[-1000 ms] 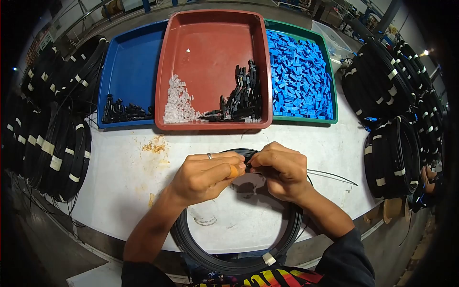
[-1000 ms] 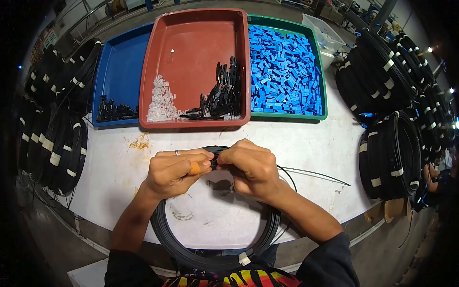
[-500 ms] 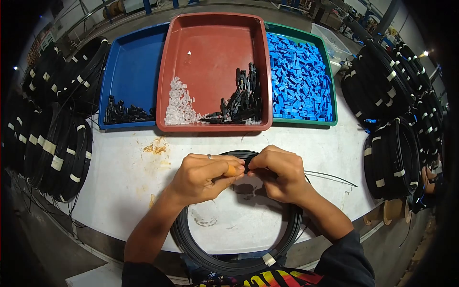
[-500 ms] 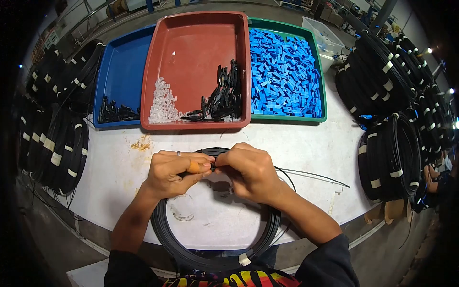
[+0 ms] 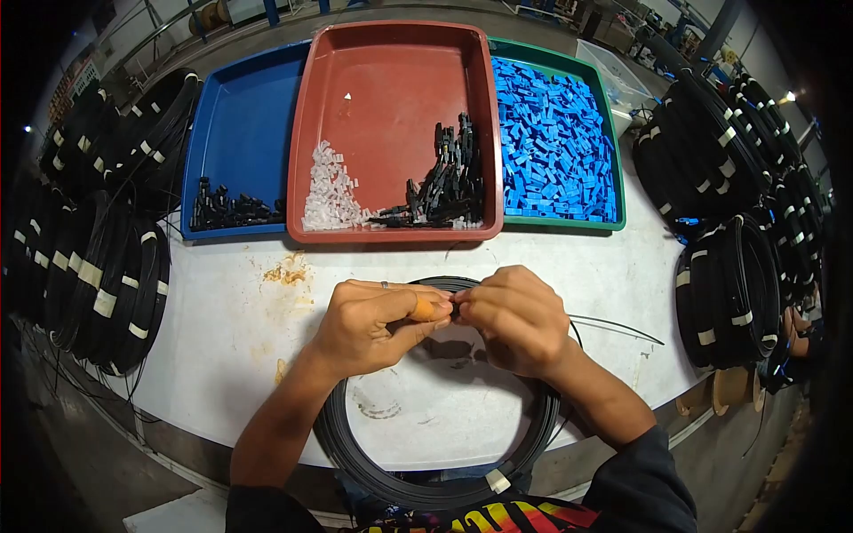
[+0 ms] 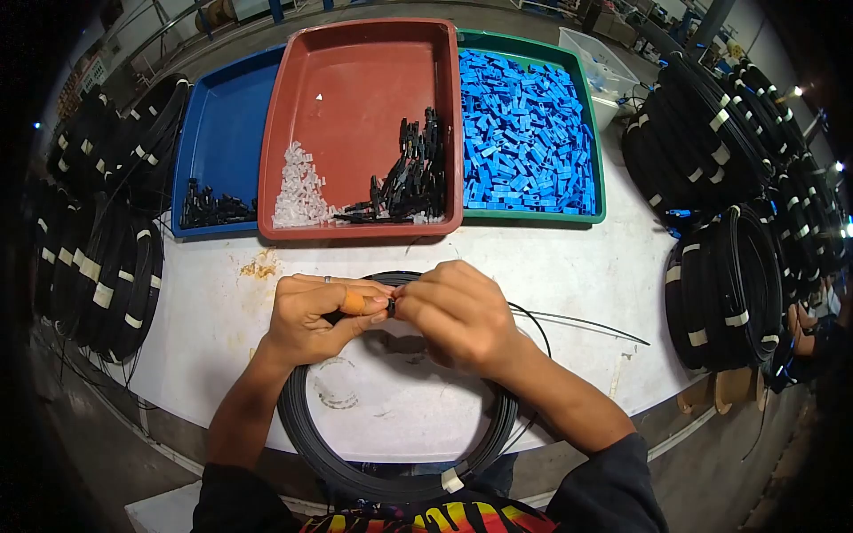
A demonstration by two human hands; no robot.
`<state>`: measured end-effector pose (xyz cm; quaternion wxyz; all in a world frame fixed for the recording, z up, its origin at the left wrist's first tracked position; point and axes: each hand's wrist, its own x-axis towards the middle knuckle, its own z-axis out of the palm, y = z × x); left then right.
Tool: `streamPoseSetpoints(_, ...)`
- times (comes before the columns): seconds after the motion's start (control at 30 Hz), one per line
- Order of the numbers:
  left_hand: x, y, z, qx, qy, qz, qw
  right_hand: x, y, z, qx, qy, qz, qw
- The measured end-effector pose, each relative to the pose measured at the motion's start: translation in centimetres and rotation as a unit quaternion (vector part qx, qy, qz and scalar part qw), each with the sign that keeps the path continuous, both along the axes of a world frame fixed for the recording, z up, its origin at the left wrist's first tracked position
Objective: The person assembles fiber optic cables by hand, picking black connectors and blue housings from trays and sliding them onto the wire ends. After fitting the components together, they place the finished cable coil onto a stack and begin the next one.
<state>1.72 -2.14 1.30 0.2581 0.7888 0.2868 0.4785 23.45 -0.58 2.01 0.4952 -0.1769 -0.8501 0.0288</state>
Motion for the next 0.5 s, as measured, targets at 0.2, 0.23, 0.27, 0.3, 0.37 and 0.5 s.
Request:
streamPoseSetpoints(0.2, 0.22, 0.22, -0.23, 0.058, 0.012, -0.012, 0.998, 0.58, -0.73, -0.43, -0.254, 0.017, 0.022, 0.967)
streamPoseSetpoints(0.23, 0.21, 0.26, -0.20, 0.058, 0.012, -0.011, 0.998, 0.54, -0.58, -0.42, -0.304, 0.023, 0.038, 0.952)
streamPoseSetpoints(0.27, 0.14, 0.21, -0.14, 0.048, 0.013, -0.006, 0.999, 0.49, -0.47, -0.07, -0.264, 0.009, 0.033, 0.964)
streamPoseSetpoints(0.3, 0.00, 0.13, -0.08, 0.037, 0.015, 0.001, 0.999, 0.32, -0.28, 0.05, -0.265, 0.008, 0.036, 0.964)
streamPoseSetpoints(0.37, -0.04, 0.05, 0.07, 0.030, 0.009, 0.001, 0.999, 0.03, 0.02, 0.12, -0.112, 0.017, 0.020, 0.993)
streamPoseSetpoints(0.5, 0.31, 0.02, -0.03, 0.043, 0.000, -0.003, 0.999, 0.35, -0.43, -0.34, -0.036, 0.002, -0.005, 0.999)
